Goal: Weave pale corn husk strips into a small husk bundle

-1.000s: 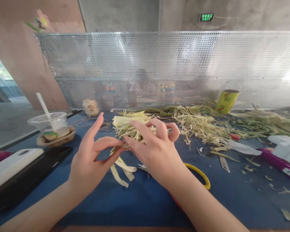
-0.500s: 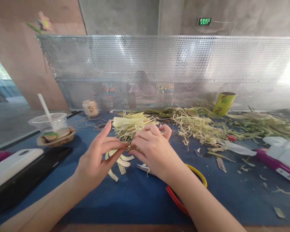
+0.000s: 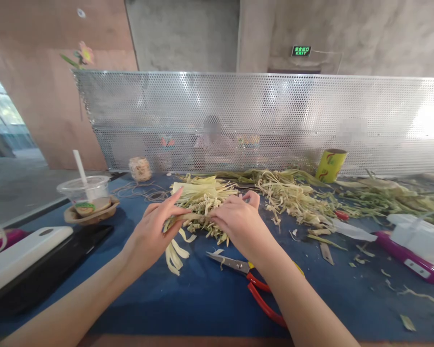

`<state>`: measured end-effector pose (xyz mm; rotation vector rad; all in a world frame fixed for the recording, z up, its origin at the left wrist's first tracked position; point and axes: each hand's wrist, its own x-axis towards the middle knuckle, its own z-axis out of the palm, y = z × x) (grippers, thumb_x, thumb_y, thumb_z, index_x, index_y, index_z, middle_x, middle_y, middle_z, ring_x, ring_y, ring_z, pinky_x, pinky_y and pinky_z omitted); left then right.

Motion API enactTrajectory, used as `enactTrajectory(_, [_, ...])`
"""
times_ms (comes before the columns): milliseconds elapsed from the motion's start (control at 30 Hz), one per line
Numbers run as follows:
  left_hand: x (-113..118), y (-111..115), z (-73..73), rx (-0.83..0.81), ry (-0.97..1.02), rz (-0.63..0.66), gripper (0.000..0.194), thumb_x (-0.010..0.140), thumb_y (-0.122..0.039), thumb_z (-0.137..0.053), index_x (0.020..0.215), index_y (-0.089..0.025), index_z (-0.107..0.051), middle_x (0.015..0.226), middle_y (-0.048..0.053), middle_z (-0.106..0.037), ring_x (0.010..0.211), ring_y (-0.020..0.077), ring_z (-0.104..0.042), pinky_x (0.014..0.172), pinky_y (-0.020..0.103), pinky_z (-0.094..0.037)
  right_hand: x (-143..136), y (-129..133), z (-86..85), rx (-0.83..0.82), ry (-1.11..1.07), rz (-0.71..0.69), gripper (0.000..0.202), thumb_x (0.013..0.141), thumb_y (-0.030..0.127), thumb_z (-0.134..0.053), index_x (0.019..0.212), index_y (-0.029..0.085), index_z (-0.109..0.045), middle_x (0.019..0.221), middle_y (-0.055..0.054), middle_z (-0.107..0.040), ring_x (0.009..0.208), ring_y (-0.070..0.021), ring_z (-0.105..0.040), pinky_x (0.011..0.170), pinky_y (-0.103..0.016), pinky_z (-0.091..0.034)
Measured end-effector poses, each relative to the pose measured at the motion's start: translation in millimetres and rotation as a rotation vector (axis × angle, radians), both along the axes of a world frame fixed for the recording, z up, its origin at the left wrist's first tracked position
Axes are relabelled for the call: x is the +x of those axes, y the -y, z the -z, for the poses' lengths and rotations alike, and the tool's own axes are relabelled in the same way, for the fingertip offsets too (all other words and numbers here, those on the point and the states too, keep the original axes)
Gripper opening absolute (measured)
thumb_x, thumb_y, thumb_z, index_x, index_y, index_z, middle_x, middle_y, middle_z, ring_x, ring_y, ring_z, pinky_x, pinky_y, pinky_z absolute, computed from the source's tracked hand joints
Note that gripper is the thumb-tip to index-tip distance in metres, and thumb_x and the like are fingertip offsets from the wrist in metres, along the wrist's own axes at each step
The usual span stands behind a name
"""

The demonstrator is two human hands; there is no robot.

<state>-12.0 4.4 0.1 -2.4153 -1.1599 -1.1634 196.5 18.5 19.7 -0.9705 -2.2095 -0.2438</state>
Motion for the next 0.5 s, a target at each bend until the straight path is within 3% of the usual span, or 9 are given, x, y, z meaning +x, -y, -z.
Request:
enactTrajectory(100, [0.6, 0.0, -2.8, -0.146, 0.028, -0.031, 0.058, 0.085, -0.017, -0.046, 0.137, -0.024, -0.023, 0.095, 0.003, -0.069, 0.089, 0.0188, -0.061, 0.084, 0.038, -0.04, 4.6, -3.9, -1.3, -0.029, 0.021, 0.048, 0.021, 0.085, 0.014, -0.051, 0.085, 0.024, -0.07, 0.07, -0.001, -0.068, 0.073, -0.0144, -0.059, 0.075, -0.034, -0.031])
enactTrajectory(167, [1.2, 0.9, -6.4, -0.352, 0.11, 0.001, 0.058, 0.084, -0.025, -0.048, 0.137, -0.022, -0.025, 0.085, 0.002, -0.068, 0.079, 0.0181, -0.061, 0.076, 0.035, -0.043, 7.7, -5.0, -3.2, -0.033, 0.013, 0.113, 0.022, 0.085, 0.015, -0.05, 0.086, 0.022, -0.07, 0.072, -0.002, -0.068, 0.076, -0.016, -0.059, 0.074, -0.033, -0.034])
enactTrajectory(267, [0.0, 1.7, -13.3, -0.719, 0.297, 0.18, 0.058, 0.08, -0.037, -0.053, 0.132, -0.019, -0.033, 0.067, -0.003, -0.061, 0.063, 0.015, -0.058, 0.058, 0.027, -0.041, 11.7, -7.0, -6.3, -0.024, 0.004, 0.2, 0.022, 0.084, 0.014, -0.05, 0.085, 0.021, -0.071, 0.073, -0.004, -0.068, 0.076, -0.0168, -0.059, 0.074, -0.034, -0.036])
enactTrajectory(333, [-2.1, 1.3, -18.0, -0.898, 0.41, 0.315, 0.054, 0.079, -0.036, -0.056, 0.127, -0.017, -0.04, 0.061, -0.005, -0.057, 0.06, 0.0133, -0.057, 0.055, 0.025, -0.04, 14.1, -10.3, -7.7, -0.027, 0.044, 0.237, 0.024, 0.084, 0.013, -0.048, 0.084, 0.022, -0.071, 0.074, -0.004, -0.069, 0.075, -0.0166, -0.06, 0.076, -0.036, -0.036])
enactTrajectory(433, [-5.2, -0.4, -23.4, -1.048, 0.6, 0.431, 0.052, 0.079, -0.031, -0.057, 0.126, -0.016, -0.042, 0.067, -0.002, -0.06, 0.063, 0.0114, -0.056, 0.061, 0.025, -0.042, 18.1, -16.9, -8.3, -0.065, 0.143, 0.29, 0.029, 0.084, 0.011, -0.045, 0.085, 0.023, -0.071, 0.079, -0.004, -0.07, 0.079, -0.0179, -0.061, 0.083, -0.041, -0.035])
enactTrajectory(500, [-6.0, -2.0, -24.4, -1.091, 0.684, 0.424, 0.054, 0.078, -0.029, -0.059, 0.127, -0.016, -0.041, 0.069, -0.001, -0.062, 0.059, 0.0094, -0.054, 0.06, 0.024, -0.042, 20.3, -18.4, -8.6, -0.162, 0.219, 0.312, 0.028, 0.083, 0.015, -0.046, 0.098, 0.024, -0.068, 0.091, -0.007, -0.07, 0.09, -0.0217, -0.06, 0.086, -0.045, -0.033])
